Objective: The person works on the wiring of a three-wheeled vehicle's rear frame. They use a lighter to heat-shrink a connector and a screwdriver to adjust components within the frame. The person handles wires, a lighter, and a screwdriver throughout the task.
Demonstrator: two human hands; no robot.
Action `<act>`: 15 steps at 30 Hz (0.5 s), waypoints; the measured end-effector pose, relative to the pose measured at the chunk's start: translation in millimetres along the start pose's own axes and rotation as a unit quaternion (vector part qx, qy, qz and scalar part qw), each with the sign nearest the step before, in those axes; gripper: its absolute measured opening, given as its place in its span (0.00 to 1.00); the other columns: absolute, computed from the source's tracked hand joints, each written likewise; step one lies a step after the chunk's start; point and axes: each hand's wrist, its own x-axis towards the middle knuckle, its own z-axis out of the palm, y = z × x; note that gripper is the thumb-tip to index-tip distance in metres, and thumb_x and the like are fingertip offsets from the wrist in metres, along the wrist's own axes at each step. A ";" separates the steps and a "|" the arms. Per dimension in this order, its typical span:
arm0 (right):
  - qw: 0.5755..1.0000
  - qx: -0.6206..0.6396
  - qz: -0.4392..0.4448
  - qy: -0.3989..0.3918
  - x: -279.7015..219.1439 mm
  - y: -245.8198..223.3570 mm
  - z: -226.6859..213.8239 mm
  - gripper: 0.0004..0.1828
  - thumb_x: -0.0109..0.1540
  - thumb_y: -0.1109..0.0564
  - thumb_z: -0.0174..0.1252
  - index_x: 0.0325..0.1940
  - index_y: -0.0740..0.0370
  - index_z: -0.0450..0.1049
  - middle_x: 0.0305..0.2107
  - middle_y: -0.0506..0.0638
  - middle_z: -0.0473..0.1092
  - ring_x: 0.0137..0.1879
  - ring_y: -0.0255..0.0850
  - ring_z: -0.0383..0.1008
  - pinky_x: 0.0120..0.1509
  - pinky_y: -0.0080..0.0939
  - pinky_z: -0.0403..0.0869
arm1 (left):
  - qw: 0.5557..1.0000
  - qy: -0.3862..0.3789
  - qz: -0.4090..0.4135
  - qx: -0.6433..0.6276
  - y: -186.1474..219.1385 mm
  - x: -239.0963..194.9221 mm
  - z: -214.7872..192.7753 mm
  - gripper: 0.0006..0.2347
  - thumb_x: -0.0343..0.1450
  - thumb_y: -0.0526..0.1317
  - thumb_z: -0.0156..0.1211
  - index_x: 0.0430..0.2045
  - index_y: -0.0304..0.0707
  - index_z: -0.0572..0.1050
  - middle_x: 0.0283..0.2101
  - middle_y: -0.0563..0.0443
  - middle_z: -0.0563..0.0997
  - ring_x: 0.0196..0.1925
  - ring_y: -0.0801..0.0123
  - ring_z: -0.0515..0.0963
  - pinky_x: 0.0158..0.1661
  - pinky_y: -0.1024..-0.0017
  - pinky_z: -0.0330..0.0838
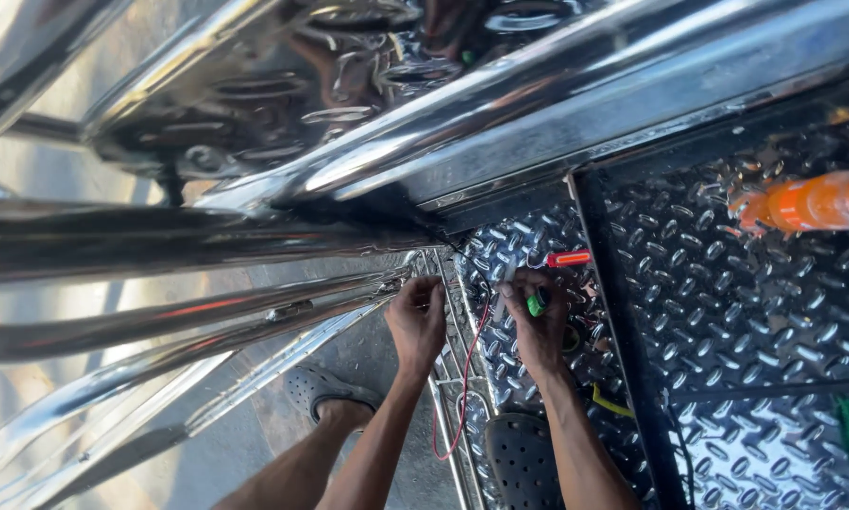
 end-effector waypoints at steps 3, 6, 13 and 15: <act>0.999 0.010 0.003 -0.045 -1.5 -9.3 9.4 0.10 0.63 0.59 0.75 0.45 0.63 0.84 0.21 0.52 0.78 0.30 0.36 0.81 0.39 0.35 0.77 | 0.991 -0.034 -0.037 -0.125 49.0 -14.8 -6.1 0.05 0.72 0.30 0.69 0.39 0.32 0.88 0.35 0.36 0.90 0.37 0.57 0.90 0.35 0.62 0.86; 0.997 0.027 0.045 -0.058 -16.1 -11.2 32.2 0.11 0.59 0.59 0.79 0.42 0.62 0.86 0.20 0.52 0.79 0.28 0.35 0.82 0.37 0.36 0.79 | 0.969 -0.104 -0.088 -0.208 77.8 -24.7 -19.6 0.12 0.73 0.37 0.72 0.47 0.29 0.86 0.44 0.30 0.89 0.46 0.44 0.89 0.43 0.55 0.90; 0.997 -0.021 0.036 0.067 -9.0 22.3 25.2 0.13 0.69 0.50 0.66 0.49 0.60 0.76 0.31 0.52 0.76 0.37 0.40 0.78 0.54 0.48 0.75 | 0.997 0.012 -0.051 -0.057 2.7 0.4 -8.2 0.10 0.71 0.31 0.65 0.45 0.37 0.86 0.47 0.37 0.90 0.46 0.39 0.90 0.40 0.52 0.88; 0.986 -0.160 0.010 0.032 3.5 31.0 23.1 0.14 0.68 0.51 0.68 0.53 0.61 0.77 0.36 0.56 0.73 0.45 0.47 0.76 0.56 0.51 0.70 | 0.999 0.015 0.051 -0.006 -25.2 23.0 6.0 0.12 0.71 0.29 0.66 0.48 0.39 0.85 0.42 0.38 0.88 0.40 0.43 0.90 0.35 0.58 0.87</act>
